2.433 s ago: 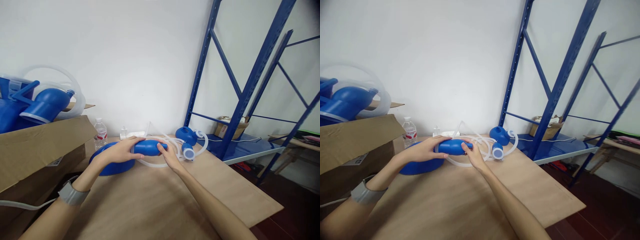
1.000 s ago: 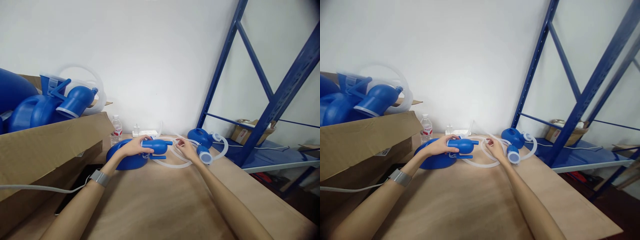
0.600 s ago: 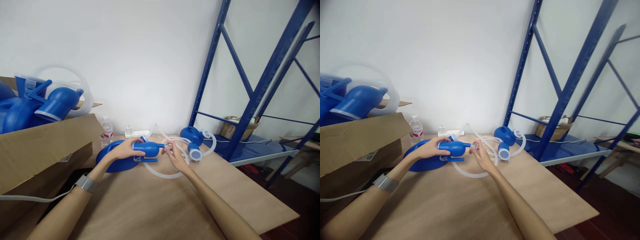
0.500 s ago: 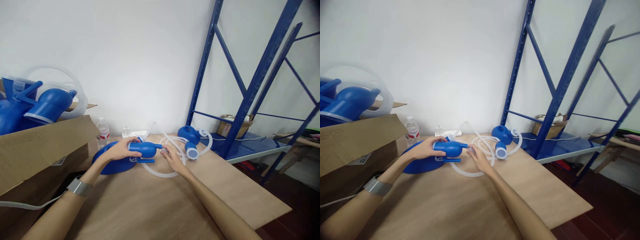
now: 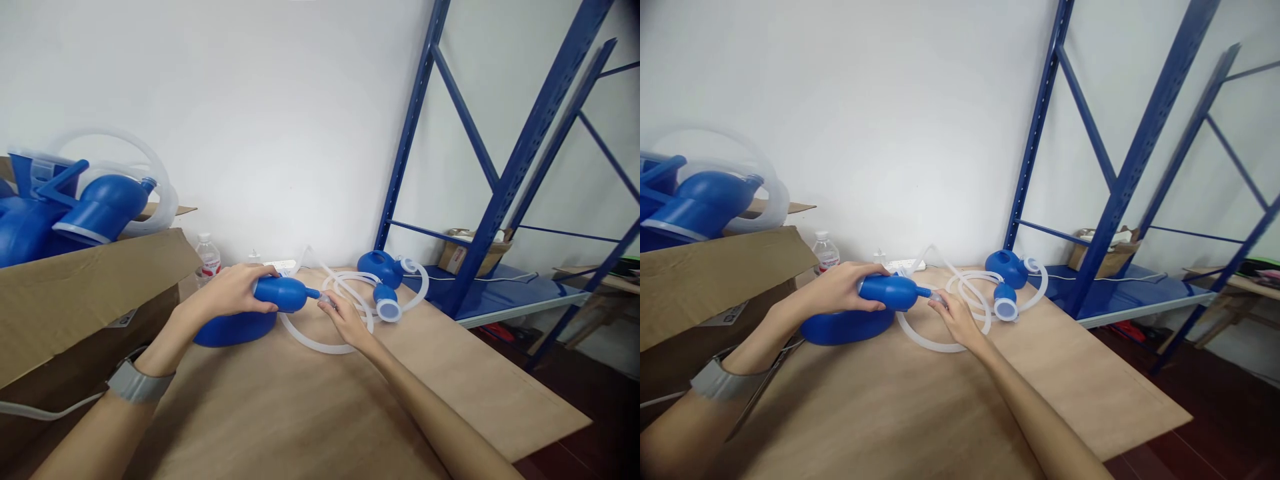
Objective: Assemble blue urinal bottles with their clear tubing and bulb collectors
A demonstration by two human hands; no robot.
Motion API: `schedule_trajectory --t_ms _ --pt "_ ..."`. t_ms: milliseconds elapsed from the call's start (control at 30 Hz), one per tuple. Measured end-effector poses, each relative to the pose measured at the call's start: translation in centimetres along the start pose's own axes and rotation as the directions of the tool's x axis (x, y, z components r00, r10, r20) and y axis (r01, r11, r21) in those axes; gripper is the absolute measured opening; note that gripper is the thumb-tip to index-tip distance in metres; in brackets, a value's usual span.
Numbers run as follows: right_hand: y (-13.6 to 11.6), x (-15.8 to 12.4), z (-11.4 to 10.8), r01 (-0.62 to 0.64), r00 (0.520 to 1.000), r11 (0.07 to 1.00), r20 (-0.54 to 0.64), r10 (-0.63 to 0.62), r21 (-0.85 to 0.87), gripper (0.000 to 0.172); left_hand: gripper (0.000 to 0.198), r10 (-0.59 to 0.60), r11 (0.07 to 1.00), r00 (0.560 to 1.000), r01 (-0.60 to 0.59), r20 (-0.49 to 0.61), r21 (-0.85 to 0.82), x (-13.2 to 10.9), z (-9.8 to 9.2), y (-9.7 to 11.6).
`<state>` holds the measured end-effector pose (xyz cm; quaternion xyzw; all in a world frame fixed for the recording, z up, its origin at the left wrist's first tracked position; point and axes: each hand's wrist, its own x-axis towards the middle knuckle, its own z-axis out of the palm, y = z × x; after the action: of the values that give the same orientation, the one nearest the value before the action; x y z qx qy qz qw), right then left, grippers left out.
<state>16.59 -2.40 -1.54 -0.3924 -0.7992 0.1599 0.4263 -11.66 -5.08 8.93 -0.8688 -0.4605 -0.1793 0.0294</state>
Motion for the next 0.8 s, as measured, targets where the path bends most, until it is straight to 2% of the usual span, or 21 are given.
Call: schedule_trajectory --t_ms 167,267,400,533,600,667,800 --pt "-0.5 0.1 -0.5 0.027 0.997 0.996 0.081 -0.021 -0.084 0.030 0.051 0.025 0.999 1.000 -0.025 0.006 0.025 -0.4 -0.4 0.4" --pt "-1.2 0.2 -1.1 0.057 0.992 0.991 0.117 -0.043 -0.118 0.029 0.056 0.047 0.997 0.999 -0.049 -0.028 -0.055 -0.4 -0.5 0.3" --pt "-2.7 0.5 -2.0 0.072 0.993 0.993 0.097 -0.062 -0.097 0.030 0.058 0.027 0.977 0.999 -0.031 -0.018 -0.210 0.1 0.1 0.5" --pt "-3.2 0.5 -2.2 0.088 0.994 0.995 0.073 -0.084 -0.047 0.029 0.064 0.096 0.974 0.994 -0.084 0.050 -0.212 0.6 1.0 0.8" --pt "-2.8 0.4 -2.2 0.074 0.997 0.996 0.024 -0.073 -0.040 0.029 0.066 0.129 0.964 0.992 -0.122 0.013 -0.238 0.6 1.1 0.6" --pt "-2.3 0.3 -2.2 0.054 0.999 0.998 -0.004 -0.054 -0.036 0.031 0.067 0.114 0.967 0.993 -0.119 -0.034 -0.224 0.5 1.0 0.3" --pt "-1.8 0.2 -2.0 0.040 0.999 0.998 0.015 -0.039 -0.047 0.032 0.065 0.100 0.983 0.994 -0.104 -0.038 -0.148 0.2 0.6 -0.3"
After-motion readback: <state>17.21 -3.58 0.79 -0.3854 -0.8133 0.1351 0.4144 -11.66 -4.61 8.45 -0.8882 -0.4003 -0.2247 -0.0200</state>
